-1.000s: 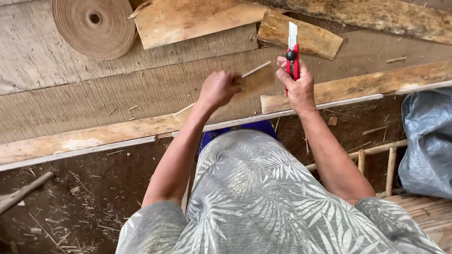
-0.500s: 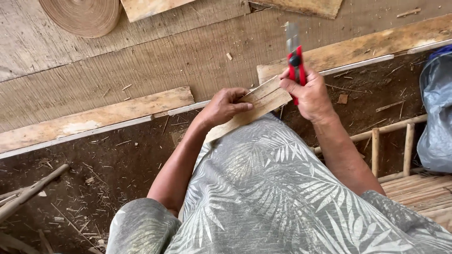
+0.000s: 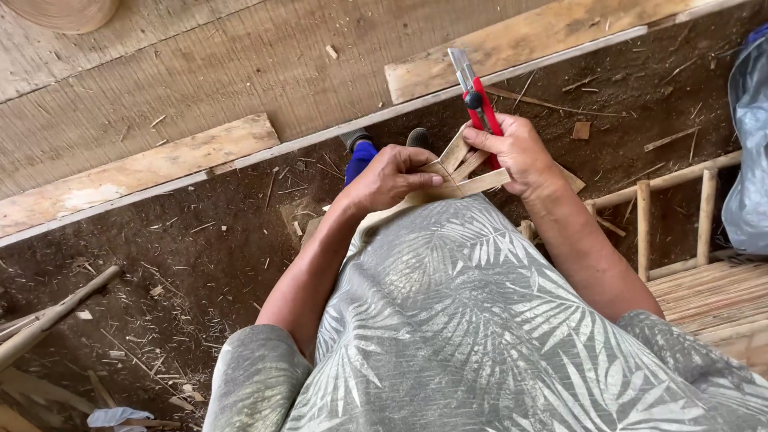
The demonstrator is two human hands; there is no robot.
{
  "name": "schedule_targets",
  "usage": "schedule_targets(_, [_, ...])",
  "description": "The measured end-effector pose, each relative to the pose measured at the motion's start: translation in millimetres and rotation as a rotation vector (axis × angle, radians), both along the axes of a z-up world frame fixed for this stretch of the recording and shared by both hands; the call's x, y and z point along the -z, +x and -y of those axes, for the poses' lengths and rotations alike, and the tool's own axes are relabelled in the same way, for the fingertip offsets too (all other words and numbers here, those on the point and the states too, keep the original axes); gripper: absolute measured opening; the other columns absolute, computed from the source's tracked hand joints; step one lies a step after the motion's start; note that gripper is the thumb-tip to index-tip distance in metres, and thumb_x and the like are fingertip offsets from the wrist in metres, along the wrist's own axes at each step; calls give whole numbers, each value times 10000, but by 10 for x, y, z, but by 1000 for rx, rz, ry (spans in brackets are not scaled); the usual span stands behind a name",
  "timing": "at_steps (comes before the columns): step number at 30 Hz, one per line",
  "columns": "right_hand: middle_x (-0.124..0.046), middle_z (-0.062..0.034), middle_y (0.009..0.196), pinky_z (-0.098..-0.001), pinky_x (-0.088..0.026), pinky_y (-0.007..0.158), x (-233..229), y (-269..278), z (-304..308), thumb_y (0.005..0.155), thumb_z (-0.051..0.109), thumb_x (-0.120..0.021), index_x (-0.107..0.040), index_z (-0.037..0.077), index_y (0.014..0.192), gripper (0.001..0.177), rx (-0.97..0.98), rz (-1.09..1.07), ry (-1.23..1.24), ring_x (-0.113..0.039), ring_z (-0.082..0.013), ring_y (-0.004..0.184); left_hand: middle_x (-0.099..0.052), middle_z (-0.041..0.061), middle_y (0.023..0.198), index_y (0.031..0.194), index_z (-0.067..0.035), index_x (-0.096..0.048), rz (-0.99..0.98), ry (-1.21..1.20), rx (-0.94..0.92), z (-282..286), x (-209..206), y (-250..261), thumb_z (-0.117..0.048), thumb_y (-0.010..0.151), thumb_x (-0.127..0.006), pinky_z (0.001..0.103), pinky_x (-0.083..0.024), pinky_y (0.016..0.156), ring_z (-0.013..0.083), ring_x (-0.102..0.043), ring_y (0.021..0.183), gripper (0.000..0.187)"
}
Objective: Cutting thin wood strips from larger pieces of wood using a utility knife on a wooden work surface.
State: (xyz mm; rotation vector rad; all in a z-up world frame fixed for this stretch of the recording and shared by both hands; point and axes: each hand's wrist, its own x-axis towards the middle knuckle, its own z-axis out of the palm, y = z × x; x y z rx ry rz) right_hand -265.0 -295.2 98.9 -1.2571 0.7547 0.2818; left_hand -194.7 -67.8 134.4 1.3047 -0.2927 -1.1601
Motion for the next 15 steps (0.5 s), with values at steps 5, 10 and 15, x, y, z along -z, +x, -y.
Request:
schedule_targets(5, [-722, -69, 812, -266, -640, 763, 25, -40, 50, 903, 68, -818, -709, 28, 988, 144, 32, 53, -7, -750, -135, 764, -789, 51, 881, 1057, -167, -791, 192, 199, 94, 60, 122, -46, -342, 898, -780, 387, -563, 827, 258, -753, 880, 237])
schedule_targets(10, [-650, -23, 745, -238, -551, 691, -315, 35, 15, 958, 138, -833, -738, 71, 995, 122, -218, 171, -410, -640, -94, 699, -771, 38, 833, 976, -233, -797, 208, 407, 55, 36, 578, -165, -464, 914, -733, 398, -555, 794, 287, -747, 867, 248])
schedule_targets(15, [-719, -112, 790, -317, -554, 645, -305, -168, -54, 1022, 88, -766, -755, 57, 987, 49, -524, 397, -809, -678, -235, 645, -776, 52, 845, 960, -243, -809, 160, 499, 10, -4, 642, -202, -471, 900, -726, 411, -566, 814, 316, -749, 901, 251])
